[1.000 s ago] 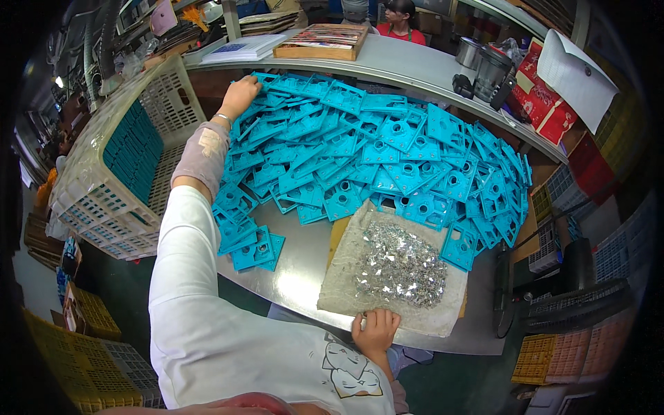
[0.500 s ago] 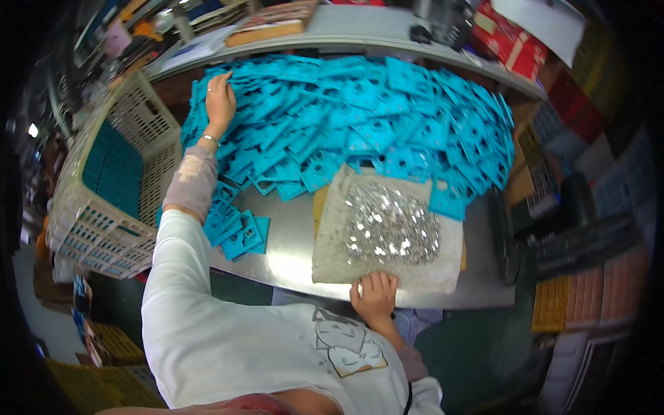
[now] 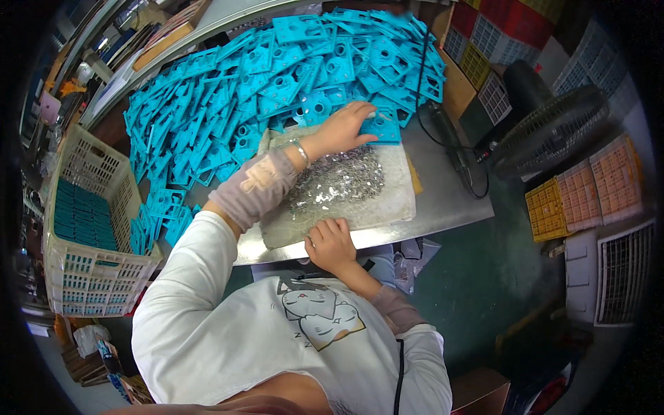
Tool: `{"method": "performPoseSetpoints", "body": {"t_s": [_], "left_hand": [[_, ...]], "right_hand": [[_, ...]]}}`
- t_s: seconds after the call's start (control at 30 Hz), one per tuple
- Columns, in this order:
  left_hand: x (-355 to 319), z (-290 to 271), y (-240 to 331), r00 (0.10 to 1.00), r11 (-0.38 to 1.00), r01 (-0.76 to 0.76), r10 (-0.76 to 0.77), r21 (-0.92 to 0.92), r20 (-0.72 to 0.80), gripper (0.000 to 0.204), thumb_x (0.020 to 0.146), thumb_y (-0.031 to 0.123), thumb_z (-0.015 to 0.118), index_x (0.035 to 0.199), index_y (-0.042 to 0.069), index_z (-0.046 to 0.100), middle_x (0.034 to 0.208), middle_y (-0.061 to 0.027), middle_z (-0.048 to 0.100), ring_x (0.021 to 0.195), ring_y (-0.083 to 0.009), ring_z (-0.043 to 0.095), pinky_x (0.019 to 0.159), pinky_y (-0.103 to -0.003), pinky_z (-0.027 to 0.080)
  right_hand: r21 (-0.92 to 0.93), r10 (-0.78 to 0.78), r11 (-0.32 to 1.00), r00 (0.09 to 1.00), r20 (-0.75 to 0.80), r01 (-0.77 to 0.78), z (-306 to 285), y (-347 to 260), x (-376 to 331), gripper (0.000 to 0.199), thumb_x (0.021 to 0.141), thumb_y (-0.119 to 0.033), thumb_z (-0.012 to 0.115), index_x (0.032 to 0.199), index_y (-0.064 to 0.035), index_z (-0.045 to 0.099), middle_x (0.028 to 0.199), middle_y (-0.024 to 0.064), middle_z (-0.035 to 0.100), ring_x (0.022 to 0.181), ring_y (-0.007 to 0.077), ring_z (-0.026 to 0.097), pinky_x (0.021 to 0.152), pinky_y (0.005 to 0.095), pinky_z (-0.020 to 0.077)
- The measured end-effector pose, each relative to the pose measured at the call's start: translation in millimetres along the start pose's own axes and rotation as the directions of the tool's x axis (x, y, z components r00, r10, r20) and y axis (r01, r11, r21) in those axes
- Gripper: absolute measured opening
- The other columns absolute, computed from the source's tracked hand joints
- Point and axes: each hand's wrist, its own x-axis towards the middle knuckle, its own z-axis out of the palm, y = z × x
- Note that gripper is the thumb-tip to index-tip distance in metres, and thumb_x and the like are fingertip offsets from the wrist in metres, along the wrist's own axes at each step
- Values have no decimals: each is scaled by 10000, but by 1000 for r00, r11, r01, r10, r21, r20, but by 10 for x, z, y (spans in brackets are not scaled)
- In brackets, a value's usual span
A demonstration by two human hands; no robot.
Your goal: The person assembles plastic plates by picking small metal fasteners from a cloth pad and inserting them into the plates by hand.
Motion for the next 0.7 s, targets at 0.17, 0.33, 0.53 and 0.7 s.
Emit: {"method": "performPoseSetpoints", "body": {"t_s": [0.17,0.33,0.53,0.7], "left_hand": [[205,235,74,947,988,152,-157,38,281,610,785,295,772,1266,6,533,1241,-207,554,1099,-393,572,919,-437,493],[50,94,200,997,997,72,-71,-25,34,615,773,265,788,1268,8,530,1239,-194,573,1084,-390,589,900,-429,505],[-367,-709,736,998,992,-67,65,-109,-20,667,745,262,805,1291,14,511,1214,-220,585,1090,-400,588,920,-438,497],[-732,-1215,1091,990,974,-102,119,-203,76,609,713,214,816,1242,51,562,1196,-165,612,1086,-371,609,875,-422,529]], "right_hand": [[34,-15,999,999,-36,17,-9,27,5,163,753,-196,686,746,-85,566,780,66,523,797,256,530,780,401,394],[153,43,988,998,-35,-37,-63,46,-2,132,780,-167,671,772,-76,575,819,79,557,822,265,548,798,402,398],[907,784,271,620,-13,-324,-317,370,81,219,1032,-184,459,953,-22,582,820,15,565,724,91,509,637,246,410],[984,659,52,746,95,-172,-901,456,426,284,999,-147,539,1213,35,583,948,49,651,724,76,564,607,223,441]]}}
